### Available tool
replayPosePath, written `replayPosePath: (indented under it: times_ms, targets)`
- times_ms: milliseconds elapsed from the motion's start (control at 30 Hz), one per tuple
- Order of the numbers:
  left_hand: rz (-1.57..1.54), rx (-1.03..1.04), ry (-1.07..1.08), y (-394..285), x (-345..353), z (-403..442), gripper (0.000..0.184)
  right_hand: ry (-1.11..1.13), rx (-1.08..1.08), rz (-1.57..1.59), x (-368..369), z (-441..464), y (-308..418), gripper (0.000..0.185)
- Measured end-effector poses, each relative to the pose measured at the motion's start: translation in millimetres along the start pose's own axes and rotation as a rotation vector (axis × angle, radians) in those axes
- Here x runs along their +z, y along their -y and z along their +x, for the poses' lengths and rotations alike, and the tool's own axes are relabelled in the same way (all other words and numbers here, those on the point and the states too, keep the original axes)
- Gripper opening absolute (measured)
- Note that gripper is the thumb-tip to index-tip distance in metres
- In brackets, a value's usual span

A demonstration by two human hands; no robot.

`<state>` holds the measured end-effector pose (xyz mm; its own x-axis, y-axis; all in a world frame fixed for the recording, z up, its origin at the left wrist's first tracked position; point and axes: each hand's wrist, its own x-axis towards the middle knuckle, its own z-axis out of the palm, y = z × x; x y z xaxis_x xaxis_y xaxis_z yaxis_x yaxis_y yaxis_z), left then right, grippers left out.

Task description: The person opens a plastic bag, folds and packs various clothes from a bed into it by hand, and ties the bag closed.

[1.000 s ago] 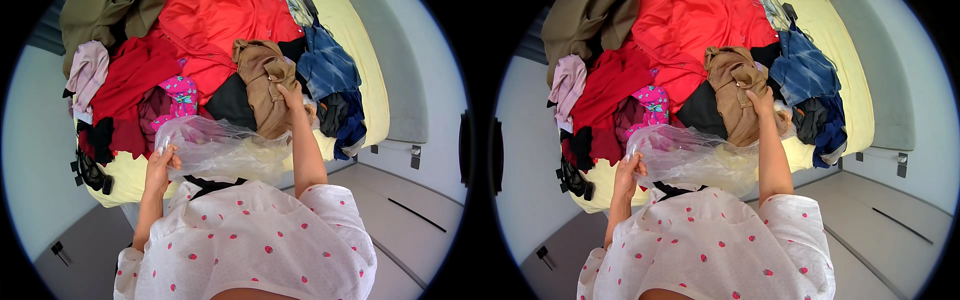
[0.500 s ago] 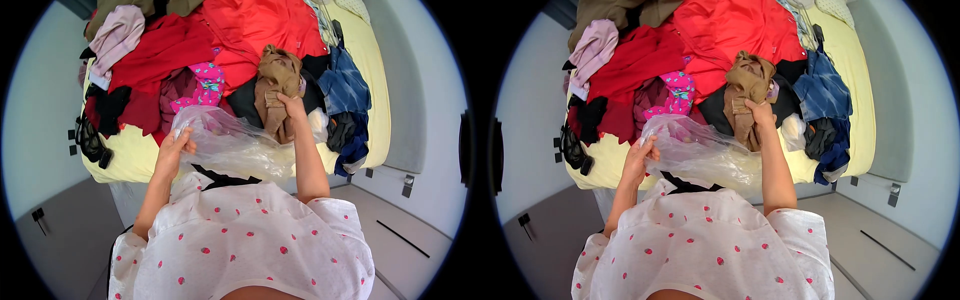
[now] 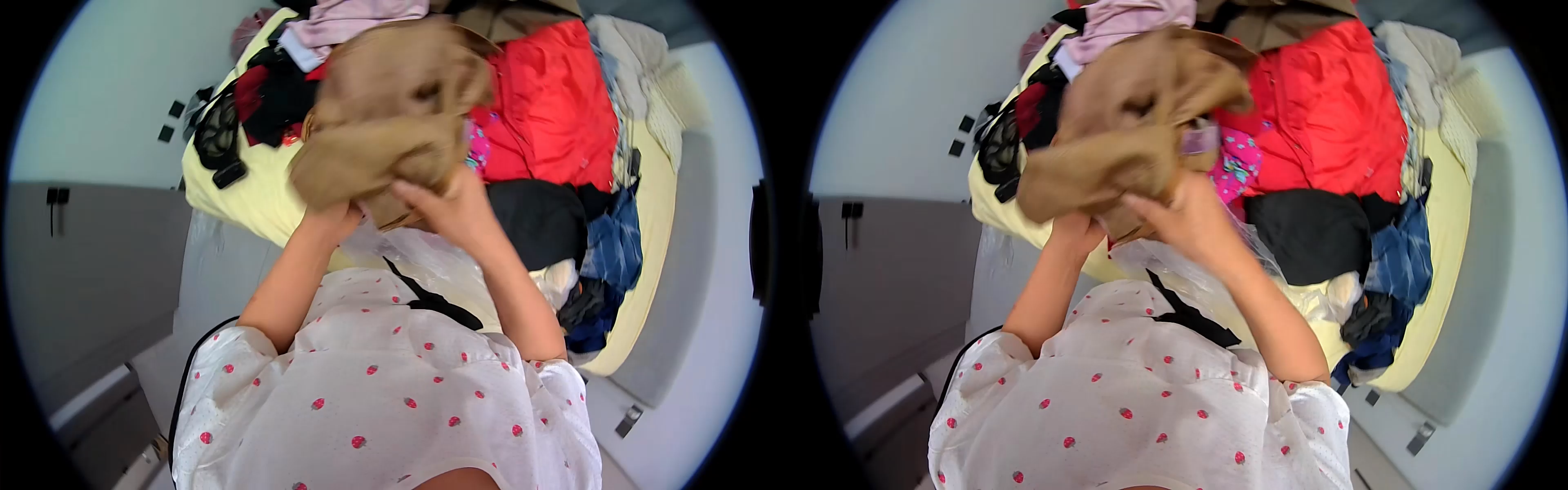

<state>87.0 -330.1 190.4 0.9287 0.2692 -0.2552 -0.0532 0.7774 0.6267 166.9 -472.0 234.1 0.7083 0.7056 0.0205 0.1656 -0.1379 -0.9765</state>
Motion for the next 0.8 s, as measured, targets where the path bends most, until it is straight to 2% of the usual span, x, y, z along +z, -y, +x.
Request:
replayPosePath:
  times_ms: [33,133,167,300,333,400,433,467,500,533,567,600,633,700,767,800]
  targets:
    - [-0.018,0.036,-0.154,-8.2,-0.1,-5.8,0.050,0.071,-0.086,-0.097,17.6,4.8,-7.3,0.023]
    - [-0.138,0.231,-0.058,-36.2,-53.1,10.1,0.040,0.104,-0.093,-0.408,40.4,12.4,-4.5,0.029]
    - [-0.174,0.288,-0.022,-49.6,-70.4,15.1,0.037,0.105,-0.074,-0.343,45.1,11.7,-5.4,0.031]
    - [0.020,0.412,-0.465,-114.2,-104.4,30.7,0.035,0.093,-0.003,-0.218,44.0,2.8,-14.5,0.033]
    - [-0.014,0.384,-0.496,-131.0,-118.3,43.6,0.038,0.080,-0.006,-0.224,42.6,-0.2,-18.7,0.032]
    - [0.140,0.455,-0.526,-167.4,-161.7,75.3,0.043,0.051,-0.004,-0.258,38.7,-5.2,-26.2,0.031]
    - [0.192,0.516,-0.569,-177.4,-141.2,74.9,0.038,0.030,0.007,-0.286,36.4,-7.8,-30.4,0.031]
    - [0.295,0.489,-0.573,-193.8,-171.4,91.0,0.039,0.000,0.029,-0.319,31.7,-13.7,-34.8,0.031]
    - [0.341,0.511,-0.475,-199.7,-181.8,101.8,0.047,-0.043,0.054,-0.334,26.1,-21.8,-38.6,0.030]
    - [0.501,0.537,-0.573,-197.7,-173.2,107.6,0.052,-0.091,0.080,-0.351,21.5,-28.0,-42.5,0.029]
    - [0.705,0.466,-0.660,-196.5,-173.7,113.3,0.057,-0.138,0.101,-0.364,13.8,-34.7,-49.3,0.029]
    - [0.820,0.518,-0.677,-181.2,-159.5,115.2,0.059,-0.218,0.095,-0.404,5.7,-45.1,-63.1,0.027]
    - [0.886,0.540,-0.676,-163.8,-147.6,116.4,0.056,-0.310,0.109,-0.465,-3.7,-55.9,-75.8,0.026]
    - [0.880,0.383,-0.335,-109.2,-116.7,106.4,0.048,-0.462,0.121,-0.591,-29.5,-78.7,-101.0,0.026]
    - [0.984,0.150,-0.047,-51.6,-114.6,101.4,0.045,-0.610,0.281,-0.653,-54.4,-108.3,-129.7,0.026]
    - [0.989,0.006,-0.047,-25.2,-90.3,85.6,0.047,-0.655,0.356,-0.689,-65.0,-124.1,-143.5,0.026]
